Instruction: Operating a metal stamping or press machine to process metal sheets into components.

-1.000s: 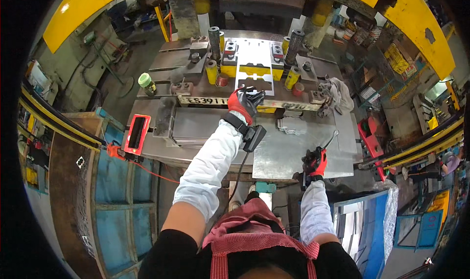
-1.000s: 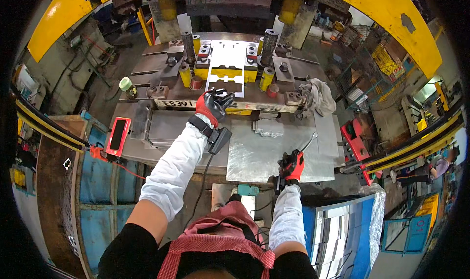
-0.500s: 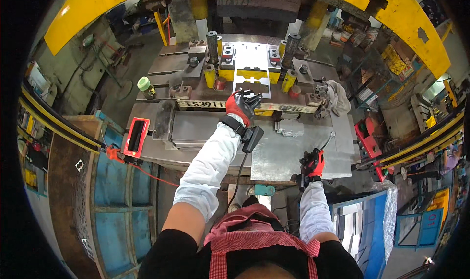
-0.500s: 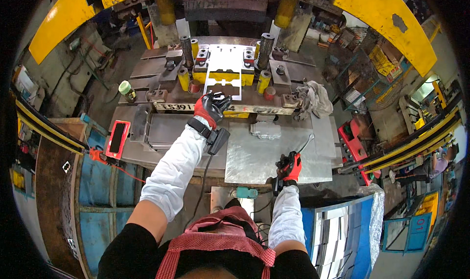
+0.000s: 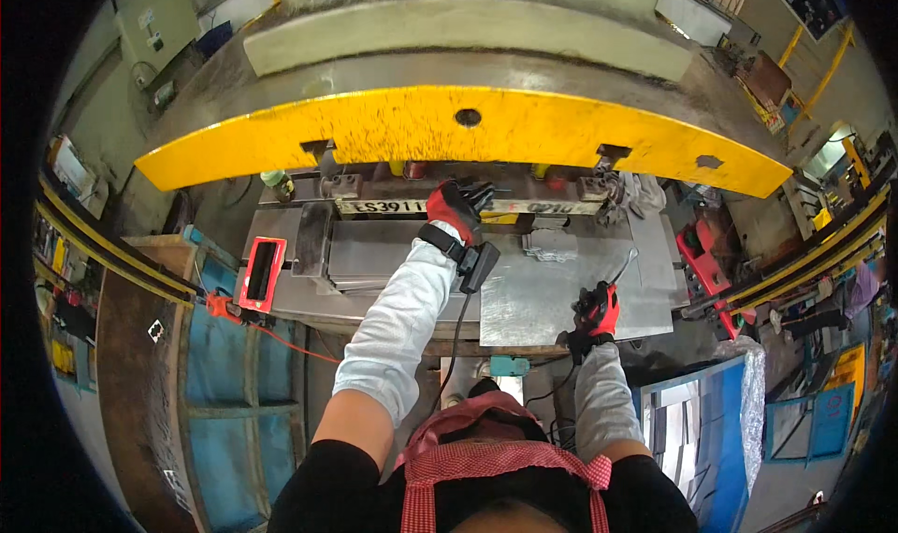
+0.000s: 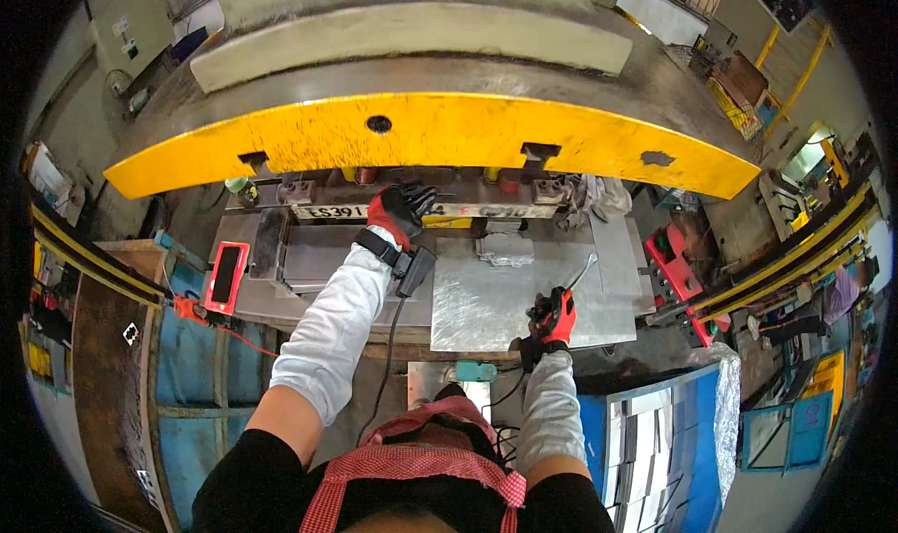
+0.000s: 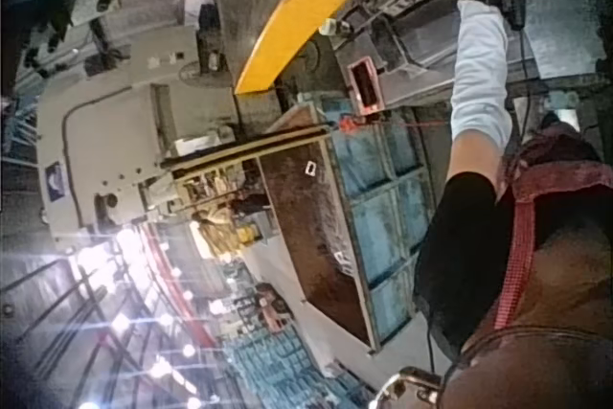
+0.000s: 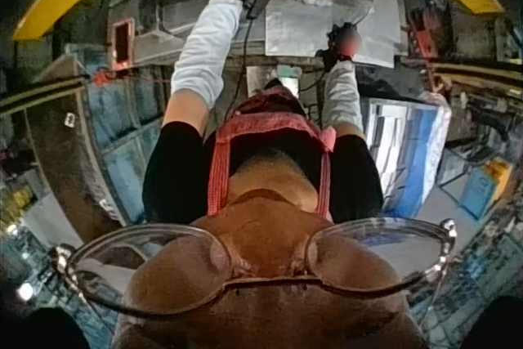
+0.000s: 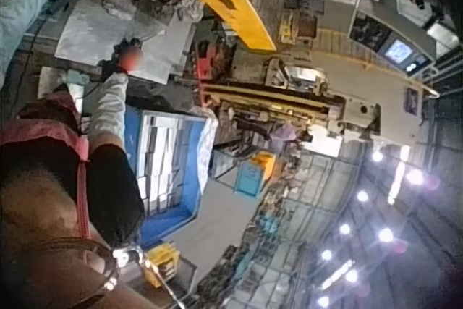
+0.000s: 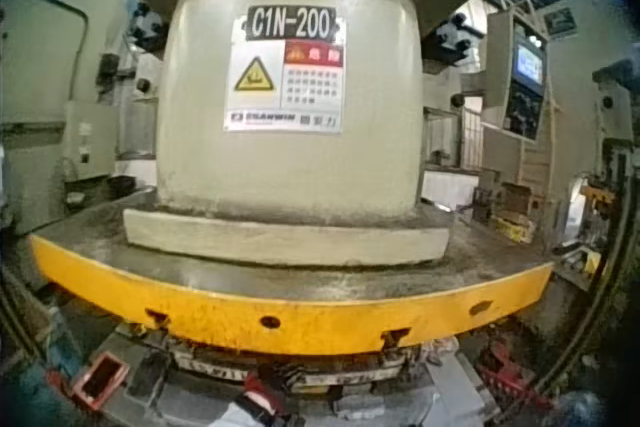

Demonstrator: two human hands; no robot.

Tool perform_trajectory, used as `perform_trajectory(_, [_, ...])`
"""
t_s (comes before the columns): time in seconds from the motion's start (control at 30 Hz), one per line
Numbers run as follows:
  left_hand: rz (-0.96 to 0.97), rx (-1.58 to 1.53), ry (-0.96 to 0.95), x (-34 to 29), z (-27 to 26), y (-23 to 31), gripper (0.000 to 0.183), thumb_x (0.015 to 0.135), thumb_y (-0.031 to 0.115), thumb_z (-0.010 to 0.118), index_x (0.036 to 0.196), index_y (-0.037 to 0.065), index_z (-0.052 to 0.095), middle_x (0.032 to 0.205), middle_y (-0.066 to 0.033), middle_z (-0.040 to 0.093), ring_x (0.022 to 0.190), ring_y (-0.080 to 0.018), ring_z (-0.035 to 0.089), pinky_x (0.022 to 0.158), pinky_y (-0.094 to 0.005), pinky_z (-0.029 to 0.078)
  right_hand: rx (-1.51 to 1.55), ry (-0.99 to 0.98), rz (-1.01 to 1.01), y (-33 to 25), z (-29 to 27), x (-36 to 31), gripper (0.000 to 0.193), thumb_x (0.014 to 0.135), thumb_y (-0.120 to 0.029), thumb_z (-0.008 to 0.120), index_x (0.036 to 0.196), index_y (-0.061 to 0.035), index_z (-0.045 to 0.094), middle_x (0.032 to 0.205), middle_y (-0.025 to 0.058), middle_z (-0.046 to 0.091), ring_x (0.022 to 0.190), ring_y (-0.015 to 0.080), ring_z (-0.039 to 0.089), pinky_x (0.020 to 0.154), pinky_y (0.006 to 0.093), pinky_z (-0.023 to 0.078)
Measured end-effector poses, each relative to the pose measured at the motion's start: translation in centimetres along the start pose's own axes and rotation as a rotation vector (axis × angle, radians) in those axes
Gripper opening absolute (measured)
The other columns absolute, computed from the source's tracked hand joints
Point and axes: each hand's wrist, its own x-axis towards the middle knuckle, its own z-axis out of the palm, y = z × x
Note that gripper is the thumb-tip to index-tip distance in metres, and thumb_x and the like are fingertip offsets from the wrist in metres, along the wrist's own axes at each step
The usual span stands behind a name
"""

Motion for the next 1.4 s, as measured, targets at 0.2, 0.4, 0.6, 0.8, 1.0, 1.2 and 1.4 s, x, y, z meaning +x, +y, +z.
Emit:
perform_trajectory(0.2, [-0.065,0.300,-0.093,1.1,1.1,2.4,0.039,0.087,0.026,0.038,0.107,-0.007,0.044,0.105,-0.0237,0.053,0.092,-0.0334,0.056,0.086,-0.0396,0.044,0.131,-0.015,0.147,-0.8,-0.9,-0.1,0.017,0.081,-0.025,0.054,0.084,-0.0120,0.043,0.062,0.0068,0.049,0.050,0.0193,0.052,0.041,0.0337,0.045])
perform_trajectory(0.4, [-0.831,-0.795,0.662,2.9,3.4,7.3,0.033,0.088,0.027,0.038,0.095,0.000,0.054,0.093,-0.0176,0.058,0.097,-0.0377,0.052,0.087,-0.0480,0.041,0.120,-0.056,0.041,-0.6,-0.8,0.2,0.017,0.082,-0.026,0.053,0.088,-0.0123,0.045,0.067,0.0096,0.054,0.052,0.0212,0.053,0.042,0.0351,0.046])
perform_trajectory(0.6, [-0.933,-0.642,0.639,3.0,4.2,9.0,0.032,0.087,0.030,0.042,0.097,0.002,0.054,0.087,-0.0158,0.060,0.083,-0.0315,0.059,0.078,-0.0421,0.047,0.066,-0.026,0.099,-0.6,-0.9,-0.1,0.021,0.083,-0.031,0.051,0.087,-0.0109,0.047,0.066,0.0084,0.055,0.048,0.0202,0.052,0.042,0.0334,0.043])
perform_trajectory(0.8, [-0.873,-0.561,0.601,0.9,3.9,10.2,0.032,0.088,0.028,0.039,0.099,0.001,0.054,0.084,-0.0160,0.061,0.076,-0.0284,0.061,0.073,-0.0394,0.050,-0.125,-0.268,-0.245,-4.4,5.0,-2.9,0.026,0.085,-0.020,0.052,0.106,-0.0055,0.049,0.068,0.0003,0.053,0.050,0.0065,0.046,0.042,0.0207,0.037])
perform_trajectory(1.0, [-0.786,-0.633,0.642,-4.6,4.0,11.1,0.032,0.088,0.022,0.038,0.098,-0.005,0.052,0.085,-0.0214,0.059,0.076,-0.0312,0.060,0.073,-0.0398,0.051,-0.432,-0.839,-0.163,-12.1,20.0,0.9,0.025,0.080,-0.020,0.059,0.101,-0.0067,0.054,0.071,-0.0039,0.052,0.051,0.0019,0.042,0.041,0.0193,0.031])
perform_trajectory(1.2, [-0.630,0.203,0.344,-6.3,4.5,14.5,0.035,0.090,0.027,0.039,0.098,-0.004,0.054,0.077,-0.0158,0.061,0.070,-0.0237,0.062,0.067,-0.0339,0.053,-0.422,-1.104,-0.109,-11.9,24.6,1.4,0.023,0.082,-0.023,0.056,0.100,-0.0096,0.054,0.070,-0.0028,0.052,0.052,0.0052,0.044,0.044,0.0207,0.035])
perform_trajectory(1.4, [-0.370,1.336,-0.215,-12.5,1.8,30.7,0.033,0.073,0.010,0.052,0.106,0.004,0.055,0.093,-0.0112,0.061,0.076,-0.0236,0.060,0.068,-0.0319,0.049,-0.452,-1.049,0.126,-13.2,15.3,-3.6,0.026,0.078,-0.016,0.056,0.101,-0.0045,0.048,0.071,0.0004,0.050,0.055,0.0078,0.046,0.049,0.0228,0.040])
